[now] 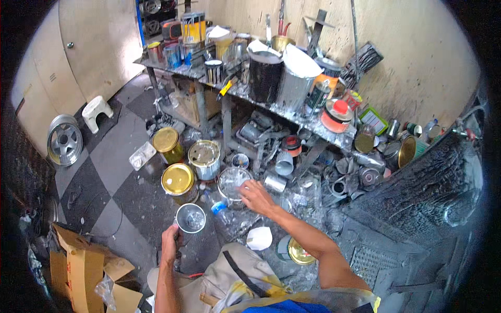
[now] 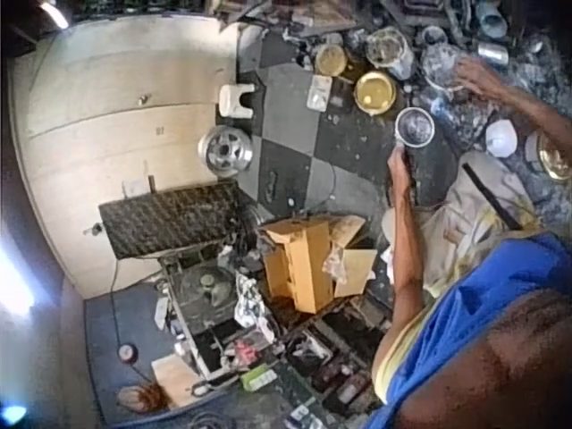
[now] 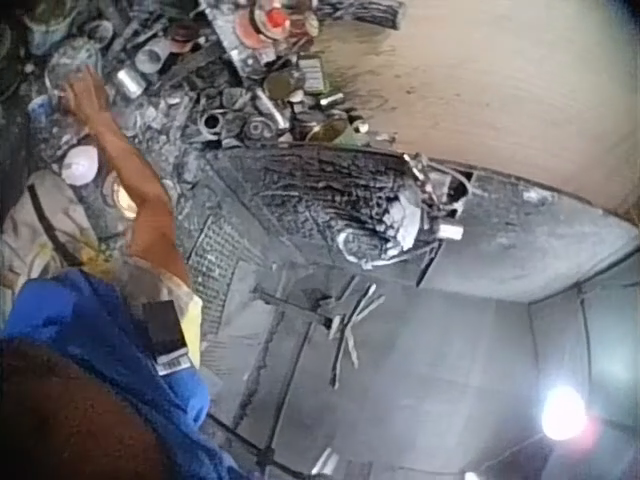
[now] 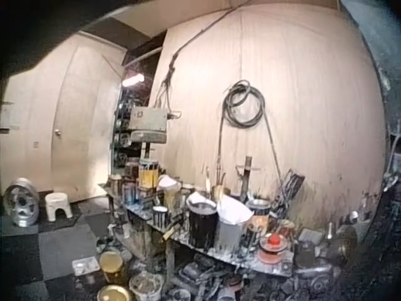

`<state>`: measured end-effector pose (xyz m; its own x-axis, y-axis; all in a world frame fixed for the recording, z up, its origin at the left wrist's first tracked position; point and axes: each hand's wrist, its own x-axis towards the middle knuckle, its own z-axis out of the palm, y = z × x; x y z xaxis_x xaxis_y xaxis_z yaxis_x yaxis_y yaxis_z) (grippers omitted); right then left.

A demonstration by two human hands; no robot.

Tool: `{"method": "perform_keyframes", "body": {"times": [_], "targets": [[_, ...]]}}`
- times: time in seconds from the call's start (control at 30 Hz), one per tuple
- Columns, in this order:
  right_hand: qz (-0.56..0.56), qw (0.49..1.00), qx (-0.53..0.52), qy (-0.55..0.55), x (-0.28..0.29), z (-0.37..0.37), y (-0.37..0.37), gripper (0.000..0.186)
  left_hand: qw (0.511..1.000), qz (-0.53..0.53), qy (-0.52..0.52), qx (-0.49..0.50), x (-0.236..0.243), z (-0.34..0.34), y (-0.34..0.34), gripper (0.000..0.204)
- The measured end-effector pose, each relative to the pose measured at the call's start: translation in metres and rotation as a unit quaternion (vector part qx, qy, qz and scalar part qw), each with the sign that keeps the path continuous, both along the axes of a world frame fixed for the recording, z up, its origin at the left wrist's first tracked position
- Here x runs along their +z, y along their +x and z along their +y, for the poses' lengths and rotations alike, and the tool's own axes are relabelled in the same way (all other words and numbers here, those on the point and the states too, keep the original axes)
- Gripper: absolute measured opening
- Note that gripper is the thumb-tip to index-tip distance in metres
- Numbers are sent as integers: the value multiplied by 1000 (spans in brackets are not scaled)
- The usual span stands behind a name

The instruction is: Inspecting, prepping paint, and retouching a car wheel rim with a spray gun and brush.

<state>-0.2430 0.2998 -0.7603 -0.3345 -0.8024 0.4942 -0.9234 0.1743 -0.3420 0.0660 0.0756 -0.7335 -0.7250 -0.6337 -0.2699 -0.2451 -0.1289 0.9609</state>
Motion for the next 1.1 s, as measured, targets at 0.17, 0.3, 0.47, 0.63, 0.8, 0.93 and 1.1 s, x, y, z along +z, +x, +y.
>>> {"method": "perform_keyframes", "body": {"times": [0.17, 0.3, 0.47, 0.63, 0.8, 0.93, 1.1], "targets": [[118, 954, -123, -246, 211, 24, -56, 8, 1000, 12, -7, 0, -14, -10, -11, 38], [118, 887, -272, -355, 341, 54, -173, 16, 1000, -5, 17, 10, -10, -13, -23, 38], [52, 910, -378, -160, 389, 74, -364, 40, 997, 23, 55, 48, -14, -21, -35, 39], [4, 870, -485, 85, 375, 24, -406, 59, 994, 5, 67, 85, -25, -33, -30, 39], [-22, 880, -455, 131, 377, 41, -457, 58, 991, -5, 89, 99, -28, -39, -41, 41], [54, 878, -463, 107, 360, 35, -457, 51, 993, -8, 75, 91, -31, -46, -42, 41], [88, 867, -490, 41, 362, 25, -440, 51, 989, 2, 98, 114, -41, -46, -51, 42]]}}
